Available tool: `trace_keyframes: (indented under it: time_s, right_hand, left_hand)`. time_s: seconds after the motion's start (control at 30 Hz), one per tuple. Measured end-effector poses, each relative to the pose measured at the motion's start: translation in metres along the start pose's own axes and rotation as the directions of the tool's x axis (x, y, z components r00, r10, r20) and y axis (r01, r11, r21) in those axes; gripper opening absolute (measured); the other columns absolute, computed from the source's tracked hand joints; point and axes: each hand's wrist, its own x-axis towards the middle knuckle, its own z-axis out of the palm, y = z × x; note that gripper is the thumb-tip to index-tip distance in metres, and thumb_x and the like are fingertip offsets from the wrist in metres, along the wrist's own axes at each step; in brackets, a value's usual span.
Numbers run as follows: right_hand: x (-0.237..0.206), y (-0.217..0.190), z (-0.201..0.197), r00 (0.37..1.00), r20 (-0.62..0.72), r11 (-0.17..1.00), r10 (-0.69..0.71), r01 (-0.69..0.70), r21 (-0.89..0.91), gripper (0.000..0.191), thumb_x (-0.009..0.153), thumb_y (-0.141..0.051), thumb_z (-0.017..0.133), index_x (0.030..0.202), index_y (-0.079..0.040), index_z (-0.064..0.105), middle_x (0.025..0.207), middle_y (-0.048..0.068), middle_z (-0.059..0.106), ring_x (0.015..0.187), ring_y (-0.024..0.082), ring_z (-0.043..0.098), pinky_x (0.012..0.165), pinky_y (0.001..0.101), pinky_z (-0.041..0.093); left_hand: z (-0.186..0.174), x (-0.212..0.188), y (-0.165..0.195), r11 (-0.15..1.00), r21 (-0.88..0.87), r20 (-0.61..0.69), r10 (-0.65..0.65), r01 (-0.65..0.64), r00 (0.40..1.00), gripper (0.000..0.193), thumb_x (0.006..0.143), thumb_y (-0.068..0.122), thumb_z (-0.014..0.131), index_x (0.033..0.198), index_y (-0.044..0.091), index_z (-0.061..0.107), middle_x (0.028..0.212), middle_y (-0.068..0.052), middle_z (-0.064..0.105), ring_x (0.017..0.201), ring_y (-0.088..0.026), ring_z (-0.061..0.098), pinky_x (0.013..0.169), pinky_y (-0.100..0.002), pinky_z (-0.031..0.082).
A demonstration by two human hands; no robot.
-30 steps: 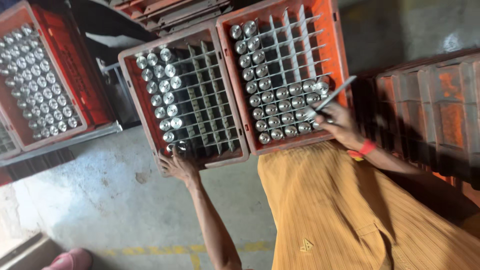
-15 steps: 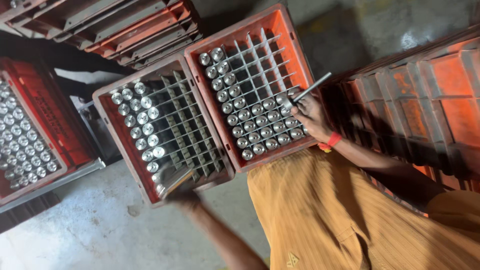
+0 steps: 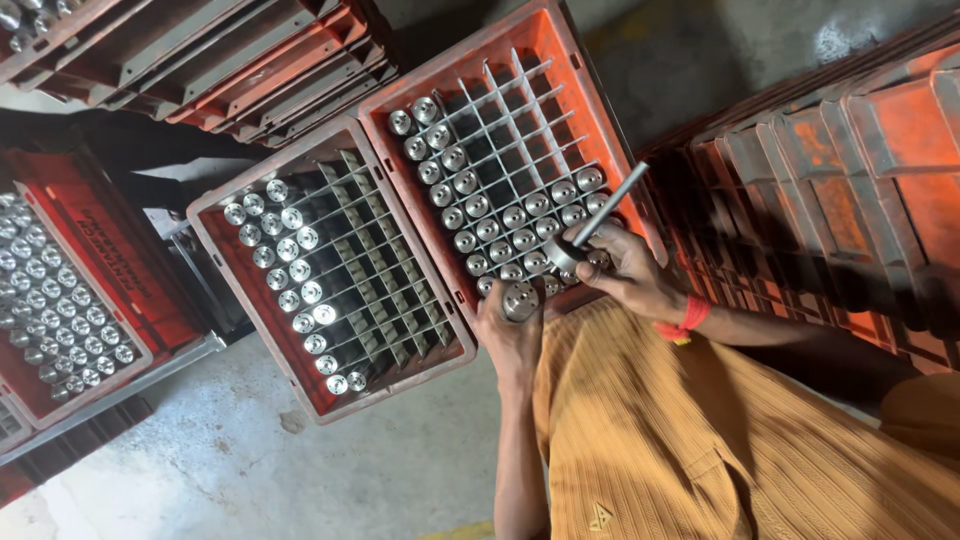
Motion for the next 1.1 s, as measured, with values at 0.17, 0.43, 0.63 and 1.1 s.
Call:
trace_keyframes:
  time_s: [0.17,0.43,0.63,1.1]
  right_hand:
    - [0.005,-0.020,0.024,0.998,-0.021,0.995,-0.065,0.063,-0.080,0.042,0.095,-0.023,0.076,0.130,-0.003,0.063,0.129,0.008,0.069,0.118,0.018,0.066,0.102,0.0355,0.055]
    - [0.008,0.005,0.009,0.954,0.161,0.862,-0.255,0.299,-0.410,0.037,0.092,-0.020,0.078,0.123,-0.002,0.066,0.131,0.012,0.068,0.127,0.028,0.062,0.111,0.0427,0.047]
    - [0.034,0.041,-0.034,0.969,0.103,0.973,0.225,-0.217,-0.077,0.043,0.089,-0.022,0.076,0.126,-0.004,0.064,0.115,0.002,0.071,0.105,0.012,0.065,0.088,0.0284,0.057]
    - [0.027,0.072,-0.063,0.945,-0.279,0.985,0.173,-0.164,0.055,0.026,0.095,-0.009,0.076,0.118,-0.002,0.067,0.096,-0.003,0.059,0.088,0.005,0.054,0.076,0.0218,0.045]
  left_hand:
    - [0.013,0.000,0.003,0.964,0.259,-0.027,0.069,-0.060,0.997,0.027,0.070,-0.004,0.079,0.091,0.000,0.063,0.082,-0.015,0.070,0.075,-0.034,0.067,0.080,-0.048,0.047]
    - [0.037,0.000,-0.024,0.977,0.213,0.083,0.010,-0.028,0.996,0.030,0.071,0.001,0.079,0.097,0.002,0.064,0.085,-0.016,0.073,0.073,-0.031,0.073,0.069,-0.044,0.057]
    - [0.043,0.015,-0.035,0.972,0.193,0.268,-0.184,0.134,0.946,0.045,0.080,0.027,0.085,0.112,0.001,0.068,0.081,-0.021,0.076,0.065,-0.031,0.074,0.060,-0.045,0.058]
    - [0.029,0.076,-0.083,0.920,0.232,-0.028,0.331,-0.316,0.943,0.037,0.094,-0.004,0.062,0.129,0.008,0.067,0.122,-0.021,0.067,0.105,-0.040,0.068,0.087,-0.046,0.056]
